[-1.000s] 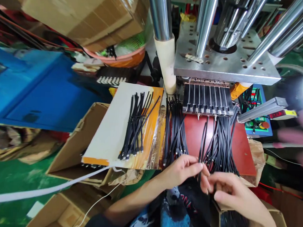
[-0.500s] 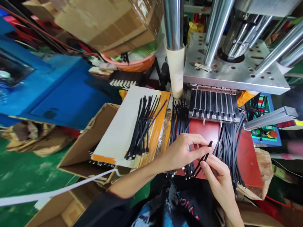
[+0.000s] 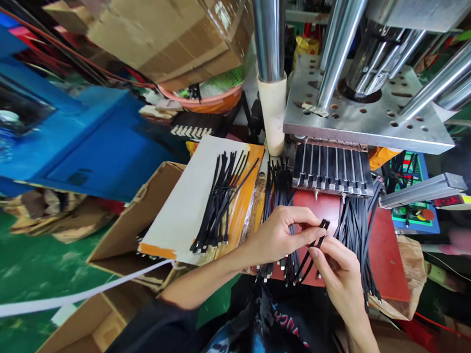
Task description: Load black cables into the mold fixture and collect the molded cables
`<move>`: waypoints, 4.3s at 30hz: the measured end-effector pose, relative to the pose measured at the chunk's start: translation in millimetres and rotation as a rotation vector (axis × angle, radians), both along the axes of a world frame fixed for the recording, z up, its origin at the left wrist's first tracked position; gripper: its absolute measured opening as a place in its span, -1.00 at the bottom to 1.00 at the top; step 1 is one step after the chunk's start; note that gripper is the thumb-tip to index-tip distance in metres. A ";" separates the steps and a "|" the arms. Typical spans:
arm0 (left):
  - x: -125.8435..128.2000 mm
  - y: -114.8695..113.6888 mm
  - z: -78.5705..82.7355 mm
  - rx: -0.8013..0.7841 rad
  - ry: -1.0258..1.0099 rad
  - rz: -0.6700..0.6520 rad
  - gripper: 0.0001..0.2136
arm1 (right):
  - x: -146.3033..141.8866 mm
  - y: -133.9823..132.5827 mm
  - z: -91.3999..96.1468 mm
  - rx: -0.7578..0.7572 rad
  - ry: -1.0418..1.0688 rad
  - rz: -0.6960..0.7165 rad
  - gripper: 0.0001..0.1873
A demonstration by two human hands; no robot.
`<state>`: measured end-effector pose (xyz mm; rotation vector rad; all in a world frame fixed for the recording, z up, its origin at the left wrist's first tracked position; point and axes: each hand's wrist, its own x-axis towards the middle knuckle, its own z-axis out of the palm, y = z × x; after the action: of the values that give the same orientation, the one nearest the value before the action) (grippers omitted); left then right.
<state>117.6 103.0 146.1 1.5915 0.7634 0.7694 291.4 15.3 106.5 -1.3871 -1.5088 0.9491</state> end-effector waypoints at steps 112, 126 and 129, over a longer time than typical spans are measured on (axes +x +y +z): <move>-0.8 -5.3 -1.4 -0.070 0.016 -0.049 -0.74 | -2.5 -24.3 -11.0 0.067 0.055 -0.122 -0.88; 2.1 21.3 -1.2 0.185 0.043 0.132 -0.81 | -9.5 -19.9 -21.3 -0.108 -0.026 0.080 -0.65; 7.8 64.1 -12.7 0.423 0.110 0.304 -0.83 | -0.5 -17.7 -15.1 -0.246 -0.072 0.327 -0.62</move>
<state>125.4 167.1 133.4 1.9317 0.9841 1.1267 290.9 -2.4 91.4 -1.3790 -1.7539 1.3362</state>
